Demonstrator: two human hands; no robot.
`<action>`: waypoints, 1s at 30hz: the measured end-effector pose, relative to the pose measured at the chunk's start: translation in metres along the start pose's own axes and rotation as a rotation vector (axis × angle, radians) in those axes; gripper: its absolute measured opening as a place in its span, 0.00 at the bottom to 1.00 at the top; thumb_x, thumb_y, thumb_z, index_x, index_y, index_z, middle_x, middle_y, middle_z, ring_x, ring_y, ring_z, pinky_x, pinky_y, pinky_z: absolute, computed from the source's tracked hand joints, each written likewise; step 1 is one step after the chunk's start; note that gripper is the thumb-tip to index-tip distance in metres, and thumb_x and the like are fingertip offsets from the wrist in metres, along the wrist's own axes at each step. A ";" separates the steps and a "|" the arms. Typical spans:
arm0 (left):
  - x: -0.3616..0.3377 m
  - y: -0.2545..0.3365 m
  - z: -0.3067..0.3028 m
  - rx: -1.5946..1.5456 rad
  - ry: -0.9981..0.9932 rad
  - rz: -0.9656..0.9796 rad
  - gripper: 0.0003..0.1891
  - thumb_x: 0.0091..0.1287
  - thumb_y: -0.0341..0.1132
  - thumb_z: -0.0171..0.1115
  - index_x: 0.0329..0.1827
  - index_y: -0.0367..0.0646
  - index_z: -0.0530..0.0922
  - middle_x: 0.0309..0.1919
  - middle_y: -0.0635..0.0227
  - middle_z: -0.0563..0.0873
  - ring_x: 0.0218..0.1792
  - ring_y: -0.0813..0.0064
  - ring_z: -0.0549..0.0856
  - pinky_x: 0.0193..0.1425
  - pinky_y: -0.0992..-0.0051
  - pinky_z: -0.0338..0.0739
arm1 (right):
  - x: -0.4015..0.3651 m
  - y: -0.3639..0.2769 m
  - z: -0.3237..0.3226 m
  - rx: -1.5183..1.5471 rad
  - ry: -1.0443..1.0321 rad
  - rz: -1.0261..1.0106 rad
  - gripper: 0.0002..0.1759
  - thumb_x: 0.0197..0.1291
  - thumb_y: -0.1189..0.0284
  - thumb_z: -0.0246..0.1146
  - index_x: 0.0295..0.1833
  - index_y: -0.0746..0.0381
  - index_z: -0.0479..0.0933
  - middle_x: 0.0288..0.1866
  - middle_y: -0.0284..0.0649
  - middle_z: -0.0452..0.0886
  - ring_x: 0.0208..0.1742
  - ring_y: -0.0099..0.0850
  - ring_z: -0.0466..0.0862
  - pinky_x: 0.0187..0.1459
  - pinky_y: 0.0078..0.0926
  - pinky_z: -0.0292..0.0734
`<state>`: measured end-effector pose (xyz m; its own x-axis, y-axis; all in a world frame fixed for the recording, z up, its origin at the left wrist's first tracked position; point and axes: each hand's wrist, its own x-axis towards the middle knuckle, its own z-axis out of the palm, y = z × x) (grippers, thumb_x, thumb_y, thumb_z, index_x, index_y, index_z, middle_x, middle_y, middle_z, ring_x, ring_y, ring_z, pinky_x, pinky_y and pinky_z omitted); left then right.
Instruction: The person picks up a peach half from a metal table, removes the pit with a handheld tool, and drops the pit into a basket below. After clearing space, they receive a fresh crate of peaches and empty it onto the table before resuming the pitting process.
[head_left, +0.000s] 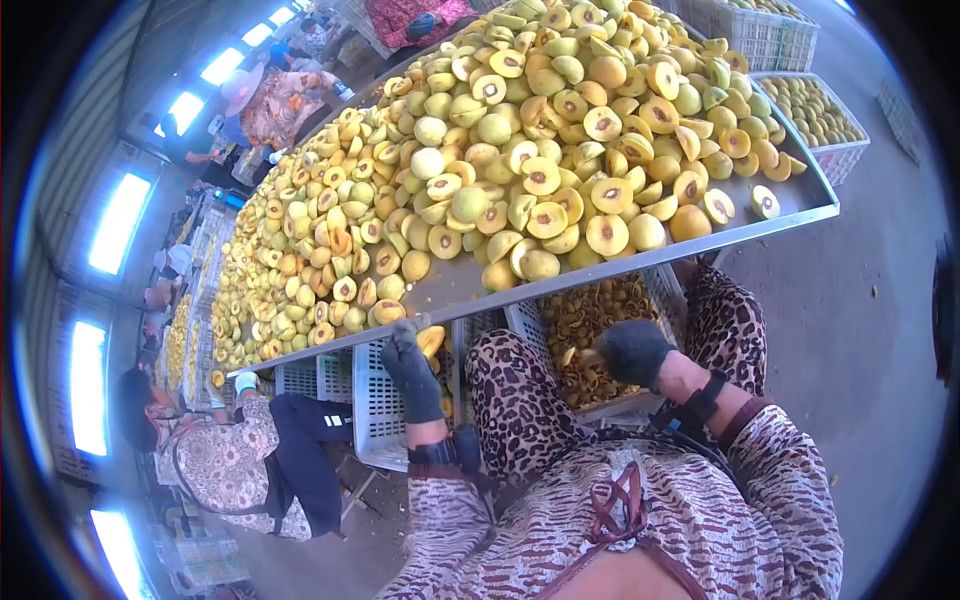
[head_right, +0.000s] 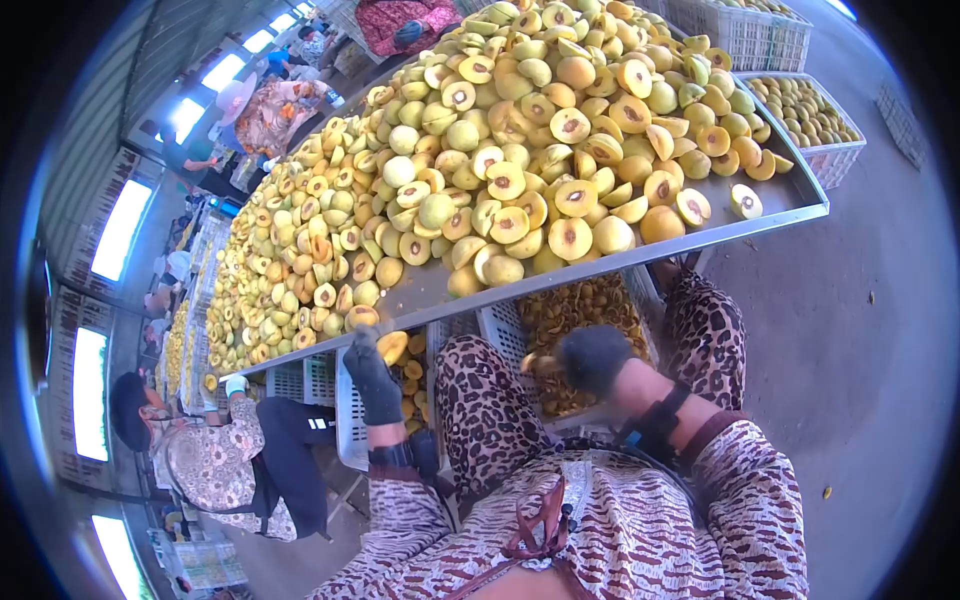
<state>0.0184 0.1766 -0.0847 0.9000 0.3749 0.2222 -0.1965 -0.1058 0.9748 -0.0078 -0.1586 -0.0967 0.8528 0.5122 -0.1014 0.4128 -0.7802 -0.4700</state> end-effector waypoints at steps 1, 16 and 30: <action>0.021 -0.023 -0.015 0.775 0.049 0.278 0.17 0.72 0.44 0.59 0.43 0.36 0.83 0.46 0.48 0.86 0.54 0.49 0.82 0.63 0.58 0.74 | -0.001 0.007 0.005 -0.002 0.000 -0.004 0.09 0.59 0.63 0.64 0.33 0.55 0.83 0.28 0.47 0.83 0.33 0.50 0.84 0.35 0.44 0.79; 0.074 0.002 0.210 1.111 -0.459 0.930 0.31 0.49 0.51 0.76 0.52 0.42 0.78 0.53 0.61 0.77 0.59 0.56 0.71 0.74 0.48 0.54 | -0.044 0.014 -0.020 0.616 0.512 0.114 0.10 0.59 0.71 0.64 0.29 0.66 0.76 0.21 0.49 0.76 0.22 0.41 0.77 0.30 0.37 0.72; -0.046 0.074 0.179 -0.948 -0.497 -0.524 0.15 0.74 0.34 0.58 0.58 0.34 0.73 0.47 0.57 0.83 0.50 0.64 0.85 0.55 0.68 0.81 | 0.016 -0.018 -0.029 0.562 0.690 0.034 0.08 0.60 0.72 0.64 0.41 0.67 0.79 0.31 0.55 0.80 0.32 0.51 0.82 0.36 0.38 0.76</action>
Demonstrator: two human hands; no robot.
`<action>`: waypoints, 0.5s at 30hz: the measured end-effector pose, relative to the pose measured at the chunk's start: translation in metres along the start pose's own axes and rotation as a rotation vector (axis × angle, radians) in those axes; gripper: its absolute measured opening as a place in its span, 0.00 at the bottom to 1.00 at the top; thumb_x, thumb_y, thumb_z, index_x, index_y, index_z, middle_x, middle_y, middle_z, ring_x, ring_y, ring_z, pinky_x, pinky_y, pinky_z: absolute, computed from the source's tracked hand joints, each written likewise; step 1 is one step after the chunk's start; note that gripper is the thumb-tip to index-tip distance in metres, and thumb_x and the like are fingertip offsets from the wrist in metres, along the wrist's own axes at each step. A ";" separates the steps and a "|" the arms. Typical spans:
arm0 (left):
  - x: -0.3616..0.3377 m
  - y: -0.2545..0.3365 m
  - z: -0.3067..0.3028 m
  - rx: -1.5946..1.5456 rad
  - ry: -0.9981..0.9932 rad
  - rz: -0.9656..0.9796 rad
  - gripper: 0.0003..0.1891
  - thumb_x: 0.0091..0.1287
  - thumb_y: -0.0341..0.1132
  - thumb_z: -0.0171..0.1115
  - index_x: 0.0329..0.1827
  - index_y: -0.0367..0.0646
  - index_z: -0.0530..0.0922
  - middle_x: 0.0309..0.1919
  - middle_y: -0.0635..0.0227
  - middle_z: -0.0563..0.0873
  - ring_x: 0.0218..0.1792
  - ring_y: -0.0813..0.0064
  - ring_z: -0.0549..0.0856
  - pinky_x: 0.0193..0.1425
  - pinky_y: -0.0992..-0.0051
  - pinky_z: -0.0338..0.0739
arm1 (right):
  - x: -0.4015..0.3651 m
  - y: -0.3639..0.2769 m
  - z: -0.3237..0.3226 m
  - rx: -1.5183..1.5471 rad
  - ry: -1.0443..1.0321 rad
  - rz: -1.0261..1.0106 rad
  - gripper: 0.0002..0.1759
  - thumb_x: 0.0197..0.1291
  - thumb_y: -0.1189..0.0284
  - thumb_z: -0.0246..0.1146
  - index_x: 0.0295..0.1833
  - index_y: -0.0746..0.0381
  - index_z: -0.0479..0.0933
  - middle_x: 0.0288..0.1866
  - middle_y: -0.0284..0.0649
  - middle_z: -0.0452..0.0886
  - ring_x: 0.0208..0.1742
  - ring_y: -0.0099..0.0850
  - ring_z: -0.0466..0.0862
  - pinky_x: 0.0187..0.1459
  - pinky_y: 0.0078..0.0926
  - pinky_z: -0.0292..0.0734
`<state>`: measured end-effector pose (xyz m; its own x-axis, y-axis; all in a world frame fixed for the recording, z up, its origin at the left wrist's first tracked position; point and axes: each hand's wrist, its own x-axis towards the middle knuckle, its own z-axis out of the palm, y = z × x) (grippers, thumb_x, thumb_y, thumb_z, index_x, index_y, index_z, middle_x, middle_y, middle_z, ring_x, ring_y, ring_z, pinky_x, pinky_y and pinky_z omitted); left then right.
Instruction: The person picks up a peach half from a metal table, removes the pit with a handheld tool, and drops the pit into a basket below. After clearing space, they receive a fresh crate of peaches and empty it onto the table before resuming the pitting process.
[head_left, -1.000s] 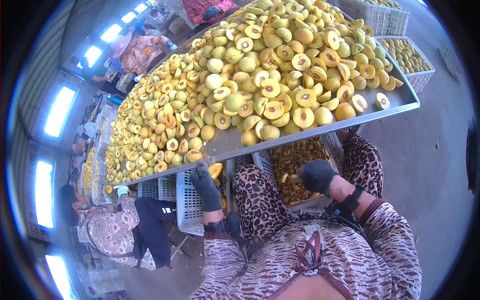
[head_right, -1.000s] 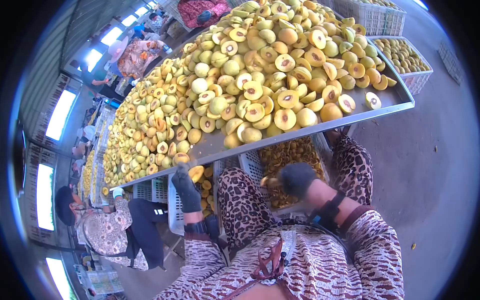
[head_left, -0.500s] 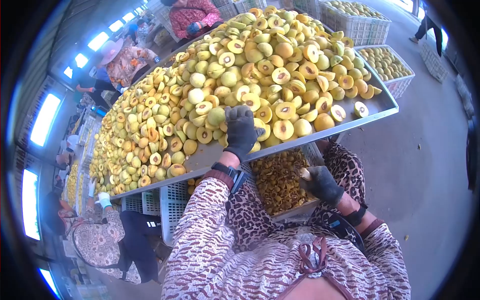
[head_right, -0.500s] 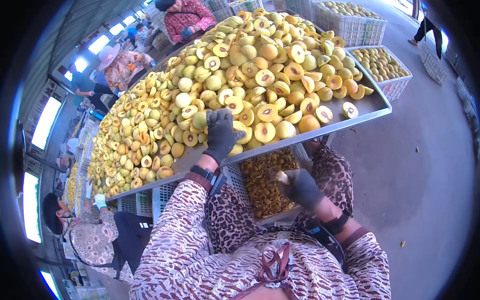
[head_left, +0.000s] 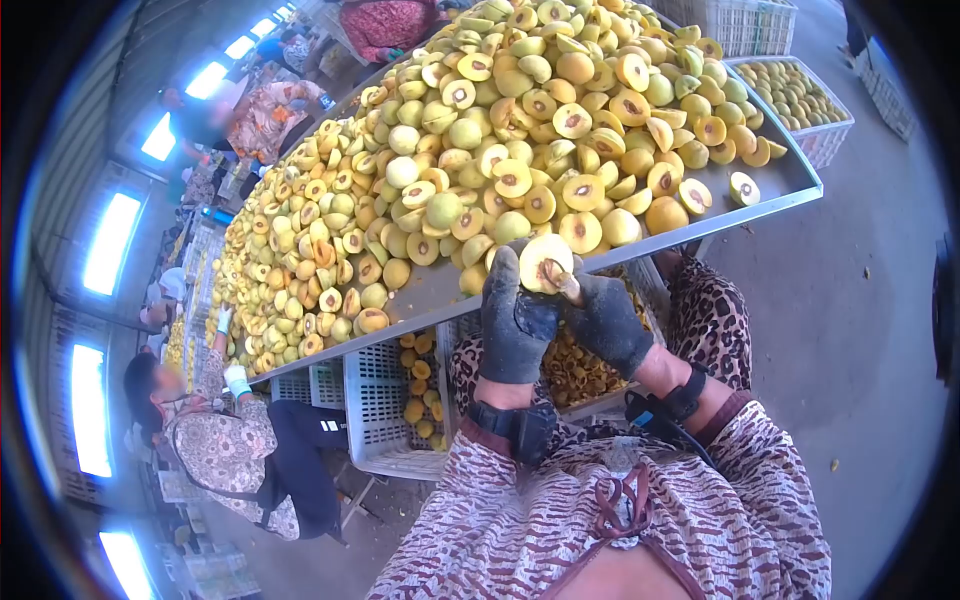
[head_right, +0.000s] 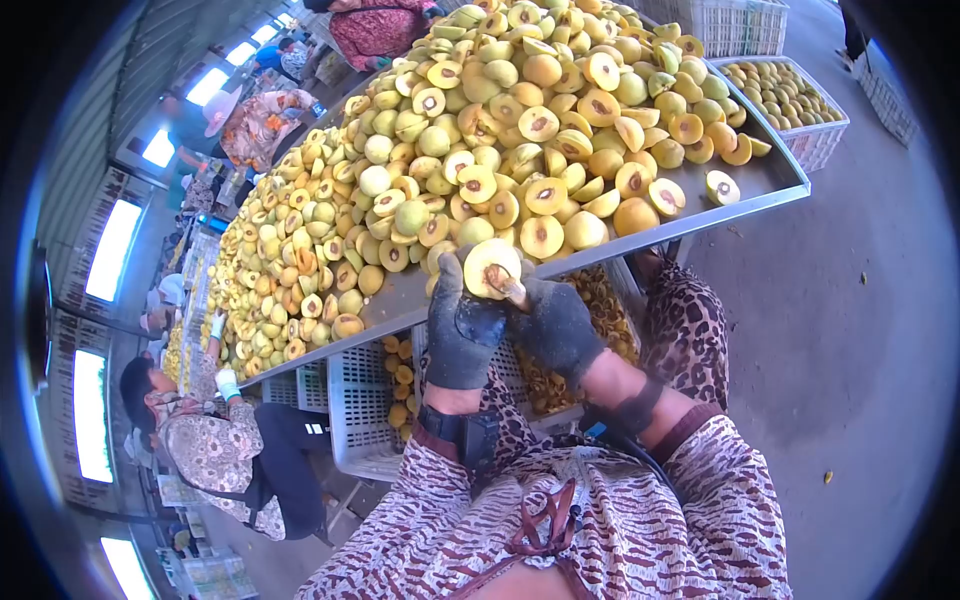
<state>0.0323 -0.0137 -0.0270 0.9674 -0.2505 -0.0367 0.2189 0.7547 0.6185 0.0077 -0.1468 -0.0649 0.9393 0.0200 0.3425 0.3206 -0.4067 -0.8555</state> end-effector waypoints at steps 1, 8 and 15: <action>-0.002 -0.006 -0.004 -0.007 0.007 -0.002 0.15 0.74 0.34 0.58 0.58 0.34 0.73 0.47 0.57 0.83 0.50 0.64 0.85 0.55 0.68 0.81 | 0.001 -0.001 -0.001 -0.034 -0.003 -0.004 0.08 0.61 0.72 0.64 0.41 0.66 0.79 0.31 0.55 0.81 0.32 0.50 0.83 0.36 0.38 0.76; 0.000 -0.024 -0.009 0.081 0.034 0.240 0.21 0.80 0.46 0.46 0.57 0.35 0.75 0.51 0.58 0.83 0.51 0.65 0.83 0.59 0.66 0.81 | -0.005 -0.004 0.000 0.069 -0.022 0.061 0.08 0.62 0.72 0.65 0.43 0.67 0.80 0.32 0.55 0.82 0.32 0.50 0.82 0.37 0.36 0.77; 0.000 -0.028 -0.007 0.141 0.187 0.261 0.21 0.79 0.48 0.48 0.47 0.35 0.75 0.44 0.57 0.84 0.45 0.63 0.85 0.49 0.62 0.85 | -0.015 -0.007 0.008 0.176 -0.054 0.012 0.09 0.57 0.72 0.66 0.41 0.65 0.81 0.35 0.56 0.82 0.40 0.55 0.82 0.37 0.40 0.78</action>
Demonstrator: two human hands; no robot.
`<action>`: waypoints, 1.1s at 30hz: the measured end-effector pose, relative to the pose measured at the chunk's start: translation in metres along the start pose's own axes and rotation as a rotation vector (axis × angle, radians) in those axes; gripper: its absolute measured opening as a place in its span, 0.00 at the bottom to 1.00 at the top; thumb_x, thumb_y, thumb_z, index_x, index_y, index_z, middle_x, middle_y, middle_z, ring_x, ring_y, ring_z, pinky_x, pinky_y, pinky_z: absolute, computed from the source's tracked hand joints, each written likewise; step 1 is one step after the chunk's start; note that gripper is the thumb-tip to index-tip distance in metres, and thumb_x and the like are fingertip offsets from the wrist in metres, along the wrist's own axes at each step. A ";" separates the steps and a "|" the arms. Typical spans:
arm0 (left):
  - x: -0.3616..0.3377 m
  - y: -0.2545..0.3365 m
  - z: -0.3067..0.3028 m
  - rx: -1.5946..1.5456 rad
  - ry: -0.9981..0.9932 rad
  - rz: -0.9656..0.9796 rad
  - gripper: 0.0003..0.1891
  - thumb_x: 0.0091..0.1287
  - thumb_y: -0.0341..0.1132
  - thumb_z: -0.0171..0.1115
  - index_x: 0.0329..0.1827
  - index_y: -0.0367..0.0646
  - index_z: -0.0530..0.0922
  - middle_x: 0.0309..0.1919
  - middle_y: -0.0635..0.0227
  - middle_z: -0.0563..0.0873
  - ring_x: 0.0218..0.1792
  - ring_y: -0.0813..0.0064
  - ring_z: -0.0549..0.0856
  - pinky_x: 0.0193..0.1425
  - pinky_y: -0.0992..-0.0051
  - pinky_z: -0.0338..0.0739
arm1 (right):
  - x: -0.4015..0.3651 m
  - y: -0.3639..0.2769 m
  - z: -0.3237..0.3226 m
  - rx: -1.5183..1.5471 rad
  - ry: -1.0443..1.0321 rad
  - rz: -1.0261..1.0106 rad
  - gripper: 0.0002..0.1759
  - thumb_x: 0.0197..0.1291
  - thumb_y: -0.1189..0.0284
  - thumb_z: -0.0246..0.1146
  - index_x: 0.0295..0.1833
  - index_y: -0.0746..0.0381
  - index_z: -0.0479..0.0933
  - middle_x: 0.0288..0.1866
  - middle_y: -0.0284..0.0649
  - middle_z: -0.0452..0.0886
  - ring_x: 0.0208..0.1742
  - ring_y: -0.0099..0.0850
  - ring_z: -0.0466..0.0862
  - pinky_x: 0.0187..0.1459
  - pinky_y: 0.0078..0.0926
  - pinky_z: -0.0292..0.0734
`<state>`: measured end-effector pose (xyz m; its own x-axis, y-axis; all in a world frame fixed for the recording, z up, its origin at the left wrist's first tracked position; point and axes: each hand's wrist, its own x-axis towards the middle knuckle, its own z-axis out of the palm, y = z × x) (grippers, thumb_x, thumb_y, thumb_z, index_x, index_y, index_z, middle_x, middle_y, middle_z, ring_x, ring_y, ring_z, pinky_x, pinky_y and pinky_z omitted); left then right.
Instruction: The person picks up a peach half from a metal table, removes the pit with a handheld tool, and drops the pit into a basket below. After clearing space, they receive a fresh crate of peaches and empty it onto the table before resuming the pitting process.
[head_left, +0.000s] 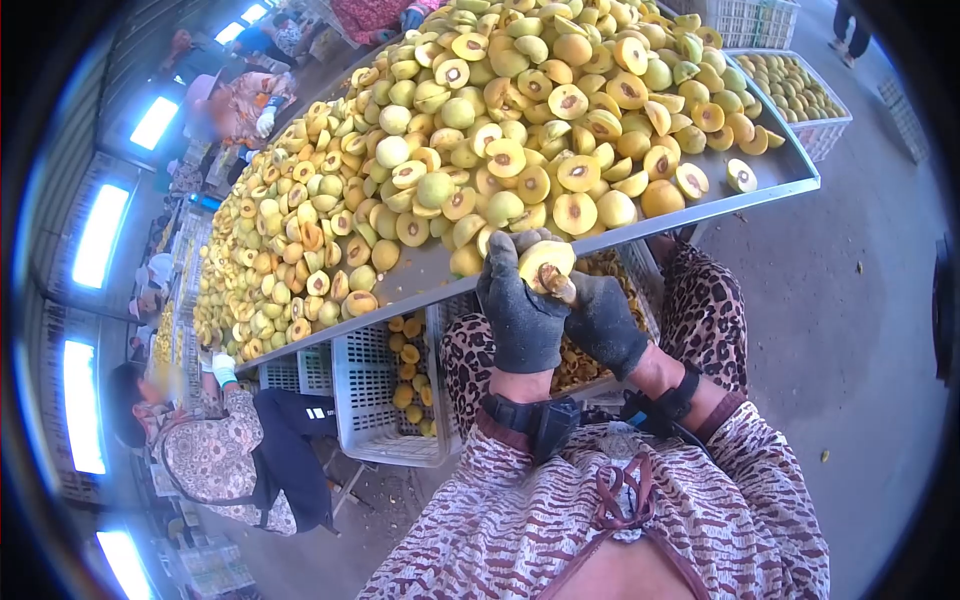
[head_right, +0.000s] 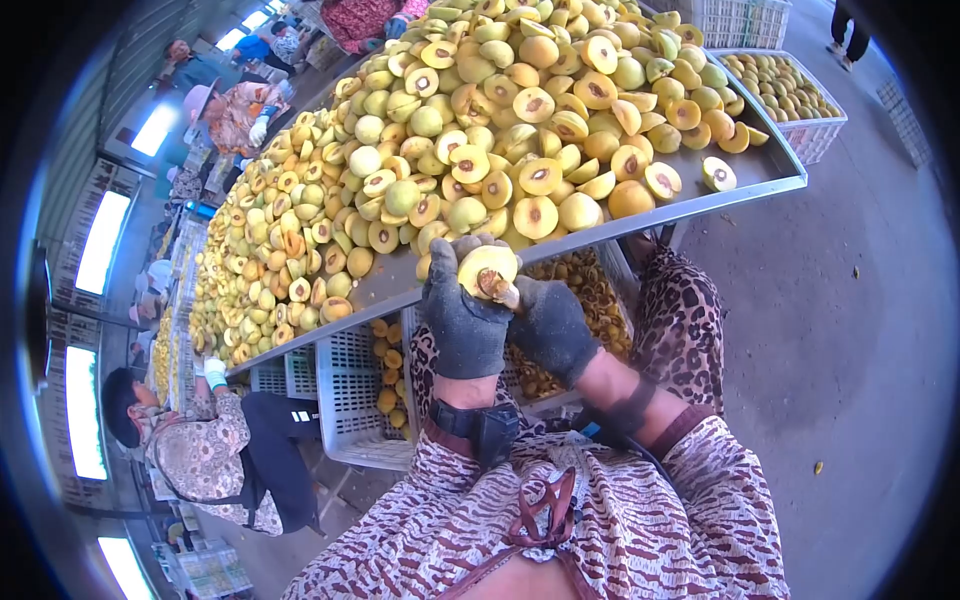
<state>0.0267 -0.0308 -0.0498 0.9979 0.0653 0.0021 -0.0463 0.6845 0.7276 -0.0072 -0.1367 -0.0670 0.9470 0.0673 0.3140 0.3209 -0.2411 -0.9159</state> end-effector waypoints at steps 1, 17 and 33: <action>-0.002 -0.002 0.001 0.239 -0.043 0.175 0.21 0.79 0.48 0.48 0.46 0.35 0.75 0.43 0.57 0.84 0.44 0.63 0.85 0.49 0.63 0.85 | 0.001 0.002 0.000 -0.084 0.006 -0.029 0.09 0.58 0.72 0.66 0.42 0.65 0.81 0.36 0.55 0.83 0.39 0.51 0.84 0.38 0.38 0.78; 0.016 0.096 -0.139 0.625 0.327 0.175 0.17 0.76 0.44 0.55 0.41 0.37 0.81 0.40 0.53 0.85 0.44 0.54 0.85 0.47 0.61 0.84 | -0.014 0.019 -0.016 -0.266 -0.530 0.164 0.08 0.57 0.68 0.64 0.30 0.61 0.82 0.23 0.45 0.81 0.27 0.36 0.84 0.32 0.37 0.79; 0.102 -0.039 0.013 2.014 -0.796 0.617 0.30 0.59 0.38 0.70 0.65 0.44 0.71 0.47 0.58 0.78 0.48 0.59 0.82 0.48 0.60 0.80 | -0.039 0.026 -0.070 -0.270 -0.048 0.189 0.09 0.58 0.70 0.63 0.30 0.64 0.78 0.24 0.51 0.79 0.26 0.50 0.80 0.32 0.42 0.75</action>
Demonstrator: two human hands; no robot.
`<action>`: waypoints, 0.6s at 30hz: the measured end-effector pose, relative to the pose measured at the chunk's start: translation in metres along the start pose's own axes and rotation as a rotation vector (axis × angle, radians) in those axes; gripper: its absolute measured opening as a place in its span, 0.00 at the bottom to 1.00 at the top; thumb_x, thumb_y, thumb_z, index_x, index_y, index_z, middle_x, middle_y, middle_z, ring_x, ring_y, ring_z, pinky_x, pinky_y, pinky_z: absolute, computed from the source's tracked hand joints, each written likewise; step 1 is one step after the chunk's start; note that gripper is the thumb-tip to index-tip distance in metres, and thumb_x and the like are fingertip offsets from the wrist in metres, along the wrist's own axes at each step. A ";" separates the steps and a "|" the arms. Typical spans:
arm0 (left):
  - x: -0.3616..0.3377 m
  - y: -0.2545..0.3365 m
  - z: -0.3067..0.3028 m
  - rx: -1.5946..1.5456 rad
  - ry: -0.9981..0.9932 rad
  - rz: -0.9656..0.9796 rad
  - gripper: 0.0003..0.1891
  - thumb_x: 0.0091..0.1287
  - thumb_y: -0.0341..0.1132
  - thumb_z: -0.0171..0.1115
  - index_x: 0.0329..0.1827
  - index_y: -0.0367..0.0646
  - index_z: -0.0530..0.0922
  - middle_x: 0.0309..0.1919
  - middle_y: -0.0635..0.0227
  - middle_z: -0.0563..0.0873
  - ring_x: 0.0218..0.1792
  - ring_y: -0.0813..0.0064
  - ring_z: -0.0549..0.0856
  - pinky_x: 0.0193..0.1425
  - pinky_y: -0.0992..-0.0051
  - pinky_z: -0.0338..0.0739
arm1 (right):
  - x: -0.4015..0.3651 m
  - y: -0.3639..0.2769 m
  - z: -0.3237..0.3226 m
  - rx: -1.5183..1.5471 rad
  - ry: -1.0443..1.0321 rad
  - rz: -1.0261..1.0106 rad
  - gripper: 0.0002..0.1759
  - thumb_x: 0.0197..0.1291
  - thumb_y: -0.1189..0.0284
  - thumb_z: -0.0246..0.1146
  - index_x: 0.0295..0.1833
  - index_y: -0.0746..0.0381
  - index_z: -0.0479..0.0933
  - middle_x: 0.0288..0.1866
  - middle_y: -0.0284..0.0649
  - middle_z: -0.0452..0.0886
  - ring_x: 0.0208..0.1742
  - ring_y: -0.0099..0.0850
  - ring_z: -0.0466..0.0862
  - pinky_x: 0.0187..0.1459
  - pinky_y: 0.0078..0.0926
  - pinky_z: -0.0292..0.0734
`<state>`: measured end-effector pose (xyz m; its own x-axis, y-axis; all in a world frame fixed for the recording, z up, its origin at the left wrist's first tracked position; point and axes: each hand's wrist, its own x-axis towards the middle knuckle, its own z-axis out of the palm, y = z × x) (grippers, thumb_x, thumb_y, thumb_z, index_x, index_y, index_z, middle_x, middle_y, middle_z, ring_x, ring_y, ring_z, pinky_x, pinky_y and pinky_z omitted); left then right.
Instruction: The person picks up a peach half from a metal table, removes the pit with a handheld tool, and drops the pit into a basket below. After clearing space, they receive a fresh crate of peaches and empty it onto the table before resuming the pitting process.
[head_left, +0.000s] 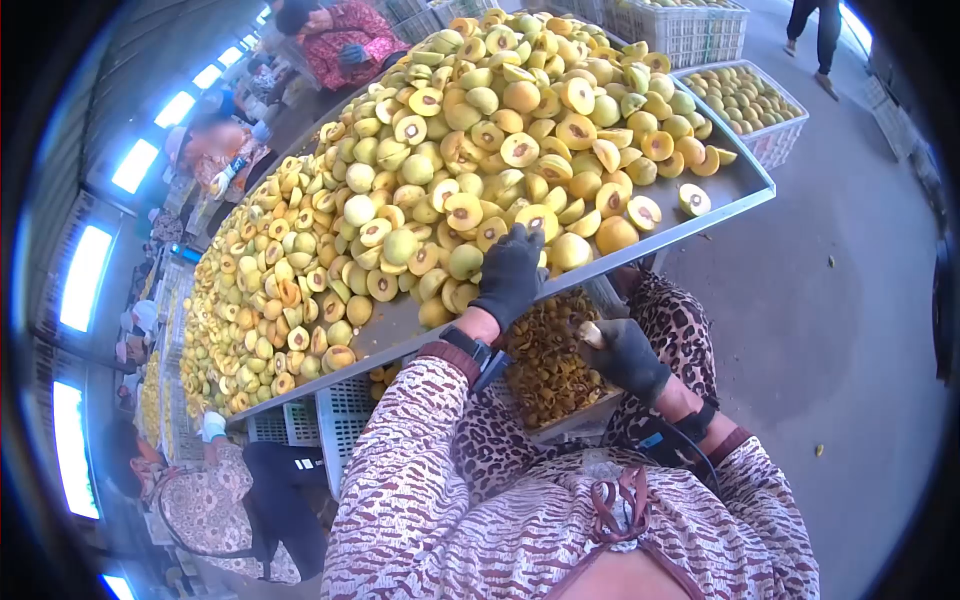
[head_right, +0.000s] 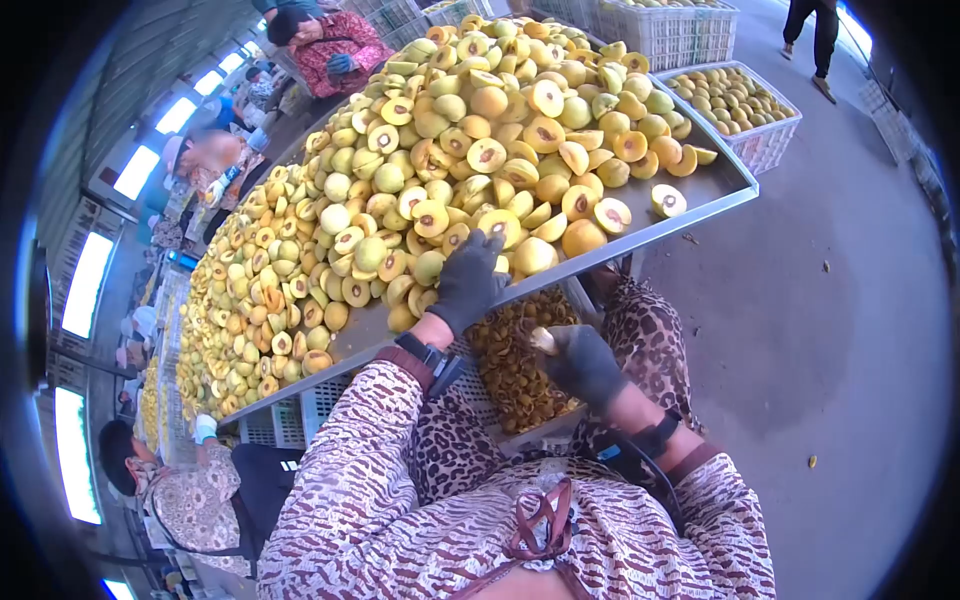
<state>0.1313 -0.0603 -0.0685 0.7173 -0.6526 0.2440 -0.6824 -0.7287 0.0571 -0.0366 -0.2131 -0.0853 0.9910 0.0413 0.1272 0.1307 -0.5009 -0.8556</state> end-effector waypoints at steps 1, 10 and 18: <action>-0.006 -0.007 0.002 0.015 0.004 0.001 0.30 0.59 0.38 0.70 0.65 0.44 0.71 0.47 0.58 0.78 0.48 0.59 0.82 0.48 0.60 0.80 | 0.004 -0.006 -0.002 0.179 0.042 0.015 0.08 0.58 0.71 0.63 0.31 0.65 0.78 0.24 0.51 0.79 0.25 0.49 0.79 0.31 0.40 0.74; -0.072 0.050 -0.033 -2.274 0.390 -0.503 0.25 0.80 0.52 0.41 0.62 0.37 0.69 0.54 0.53 0.80 0.50 0.55 0.84 0.57 0.60 0.83 | 0.038 -0.034 0.034 0.210 0.220 -0.032 0.10 0.61 0.70 0.62 0.36 0.67 0.78 0.32 0.59 0.79 0.37 0.58 0.81 0.36 0.46 0.74; -0.070 0.076 -0.043 -1.479 0.514 -0.322 0.21 0.81 0.47 0.42 0.58 0.38 0.72 0.51 0.55 0.81 0.49 0.56 0.84 0.57 0.59 0.83 | 0.026 -0.049 0.028 0.272 0.278 -0.033 0.12 0.64 0.68 0.63 0.37 0.67 0.79 0.32 0.59 0.80 0.37 0.57 0.82 0.36 0.42 0.76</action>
<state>0.0231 -0.0614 -0.0391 0.9390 -0.1597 0.3047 -0.2679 0.2164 0.9388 -0.0162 -0.1636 -0.0539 0.9455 -0.2013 0.2560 0.2020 -0.2538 -0.9459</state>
